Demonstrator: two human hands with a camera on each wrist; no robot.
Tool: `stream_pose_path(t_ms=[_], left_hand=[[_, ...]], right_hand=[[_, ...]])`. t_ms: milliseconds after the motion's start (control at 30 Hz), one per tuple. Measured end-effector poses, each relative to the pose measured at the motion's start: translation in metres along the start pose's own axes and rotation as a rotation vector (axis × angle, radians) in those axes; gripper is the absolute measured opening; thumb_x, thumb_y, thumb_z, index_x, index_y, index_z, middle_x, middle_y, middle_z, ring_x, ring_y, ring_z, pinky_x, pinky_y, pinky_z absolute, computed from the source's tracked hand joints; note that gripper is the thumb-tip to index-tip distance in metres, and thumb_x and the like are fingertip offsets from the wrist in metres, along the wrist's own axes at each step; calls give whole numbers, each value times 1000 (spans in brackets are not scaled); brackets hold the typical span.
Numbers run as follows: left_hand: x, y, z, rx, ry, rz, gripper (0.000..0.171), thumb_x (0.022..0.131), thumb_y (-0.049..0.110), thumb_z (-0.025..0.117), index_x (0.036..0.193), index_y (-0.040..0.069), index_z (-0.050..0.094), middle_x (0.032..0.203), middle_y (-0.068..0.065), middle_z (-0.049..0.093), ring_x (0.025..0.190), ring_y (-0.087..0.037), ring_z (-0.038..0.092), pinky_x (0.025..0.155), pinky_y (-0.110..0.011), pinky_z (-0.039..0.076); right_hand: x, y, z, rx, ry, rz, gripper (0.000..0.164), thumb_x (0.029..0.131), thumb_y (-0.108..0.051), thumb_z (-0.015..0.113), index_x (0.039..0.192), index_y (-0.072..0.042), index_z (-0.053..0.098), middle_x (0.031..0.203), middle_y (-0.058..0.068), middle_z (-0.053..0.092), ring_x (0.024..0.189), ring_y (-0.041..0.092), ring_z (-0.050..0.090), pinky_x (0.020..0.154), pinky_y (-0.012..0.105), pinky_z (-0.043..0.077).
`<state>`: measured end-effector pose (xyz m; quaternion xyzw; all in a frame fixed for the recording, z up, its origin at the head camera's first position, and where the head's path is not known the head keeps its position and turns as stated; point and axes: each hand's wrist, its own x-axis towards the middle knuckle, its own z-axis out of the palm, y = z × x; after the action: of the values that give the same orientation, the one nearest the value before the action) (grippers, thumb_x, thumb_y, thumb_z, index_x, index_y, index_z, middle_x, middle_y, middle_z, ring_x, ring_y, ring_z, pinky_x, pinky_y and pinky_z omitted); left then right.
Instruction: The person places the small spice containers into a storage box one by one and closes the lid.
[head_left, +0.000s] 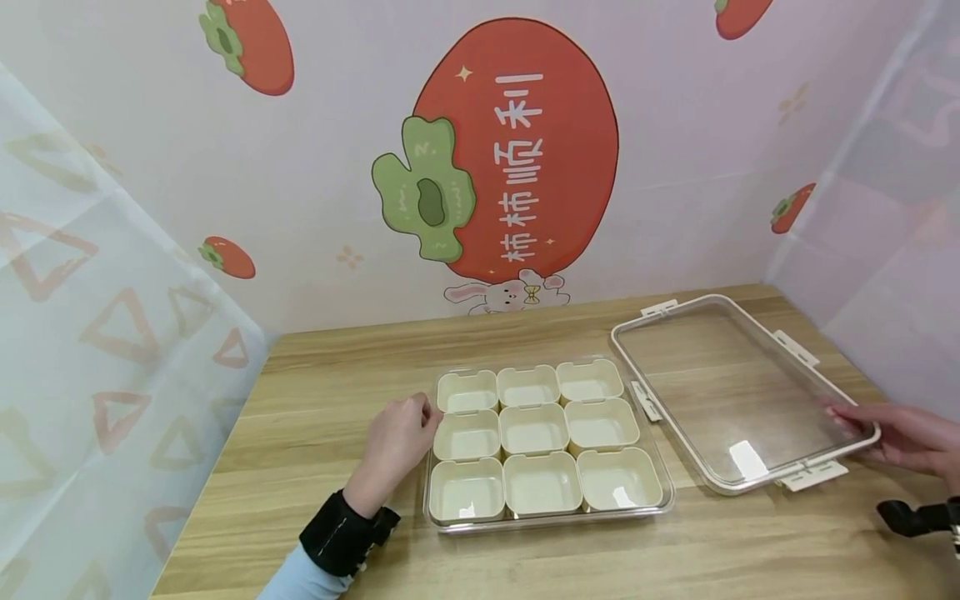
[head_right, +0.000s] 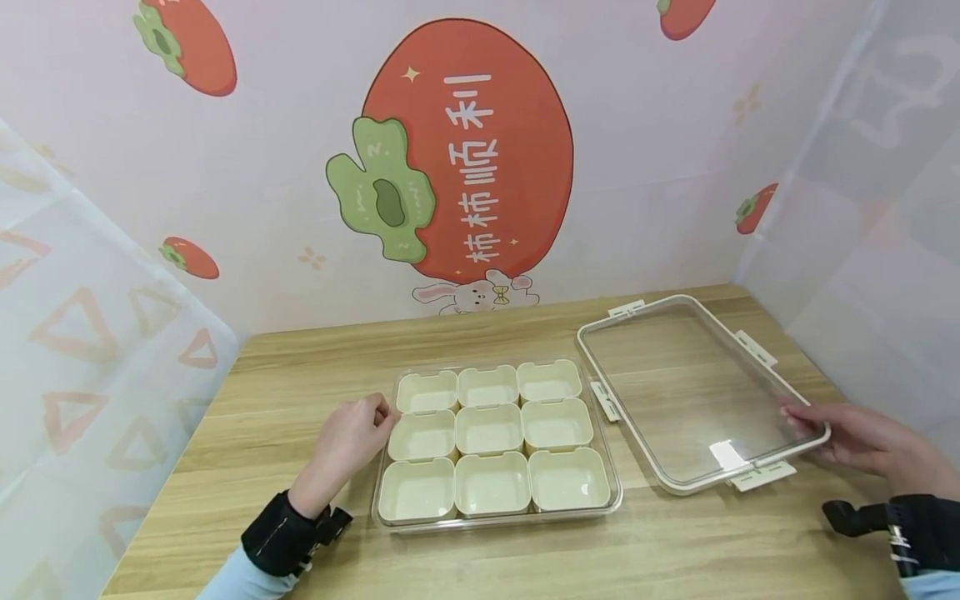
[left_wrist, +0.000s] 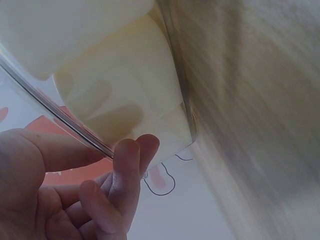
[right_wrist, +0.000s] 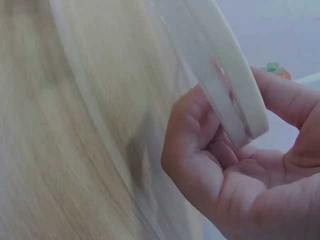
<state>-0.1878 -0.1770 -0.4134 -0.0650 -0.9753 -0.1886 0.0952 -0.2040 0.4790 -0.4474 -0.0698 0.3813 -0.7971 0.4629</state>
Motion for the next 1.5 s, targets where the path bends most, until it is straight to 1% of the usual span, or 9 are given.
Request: stream_pose_path(t_ms=[300, 467, 567, 767, 967, 1033, 1167, 1333, 1500], left_hand=[[0, 1, 0, 12, -7, -7, 20, 87, 19, 64, 71, 10, 58, 58, 1, 54, 47, -11, 44, 42, -24, 32], [0, 1, 0, 11, -7, -12, 20, 87, 20, 64, 71, 10, 58, 58, 1, 54, 47, -11, 44, 42, -24, 32], [0, 1, 0, 9, -5, -10, 20, 87, 19, 64, 71, 10, 58, 58, 1, 53, 46, -11, 44, 42, -24, 32], [-1, 0, 0, 11, 4, -5, 20, 86, 19, 64, 70, 10, 57, 58, 2, 53, 46, -10, 44, 42, -24, 32], [-1, 1, 0, 13, -4, -24, 21, 87, 20, 64, 70, 11, 57, 57, 2, 52, 45, -11, 43, 41, -24, 31], [-1, 1, 0, 15, -7, -23, 20, 87, 20, 64, 70, 10, 57, 58, 2, 53, 46, -11, 43, 42, -24, 31], [-1, 1, 0, 17, -3, -14, 20, 87, 20, 64, 71, 10, 58, 59, 1, 55, 47, -10, 44, 43, -25, 32], [-1, -1, 2, 29, 12, -3, 18, 86, 20, 65, 72, 11, 59, 62, 1, 59, 48, -10, 46, 44, -24, 34], [-2, 0, 1, 23, 9, 2, 17, 86, 20, 65, 72, 11, 59, 64, 1, 60, 48, -9, 46, 45, -24, 34]], right_hand=[[0, 2, -4, 137, -61, -8, 45, 105, -16, 23, 123, -9, 63, 124, 3, 63, 117, 13, 58, 103, 35, 42], [5, 4, -5, 326, -158, -36, 45, 105, -18, 21, 128, -2, 56, 137, 11, 52, 131, 19, 46, 113, 41, 28], [6, 4, -6, 387, -188, -71, 44, 105, -16, 22, 128, 1, 55, 138, 15, 50, 133, 22, 44, 115, 44, 23], [8, 6, -5, 479, -123, -123, 44, 105, -18, 25, 119, 3, 59, 131, 19, 55, 128, 25, 49, 114, 49, 22], [10, 5, -2, 536, -59, -188, 46, 105, -19, 26, 113, 8, 62, 124, 27, 56, 123, 35, 51, 110, 39, 31], [10, 5, -1, 566, -47, -224, 48, 105, -19, 24, 112, 11, 61, 123, 31, 55, 123, 39, 50, 110, 38, 31], [12, 4, 3, 578, 5, -319, 50, 105, -16, 22, 108, 15, 60, 118, 36, 56, 118, 47, 52, 108, 44, 33], [16, 1, 8, 460, 46, -412, 52, 104, -15, 18, 107, 14, 61, 111, 37, 59, 111, 48, 56, 101, 48, 40], [17, -2, 11, 384, 41, -449, 56, 104, -17, 15, 109, 13, 62, 110, 38, 59, 108, 47, 58, 96, 48, 44]])
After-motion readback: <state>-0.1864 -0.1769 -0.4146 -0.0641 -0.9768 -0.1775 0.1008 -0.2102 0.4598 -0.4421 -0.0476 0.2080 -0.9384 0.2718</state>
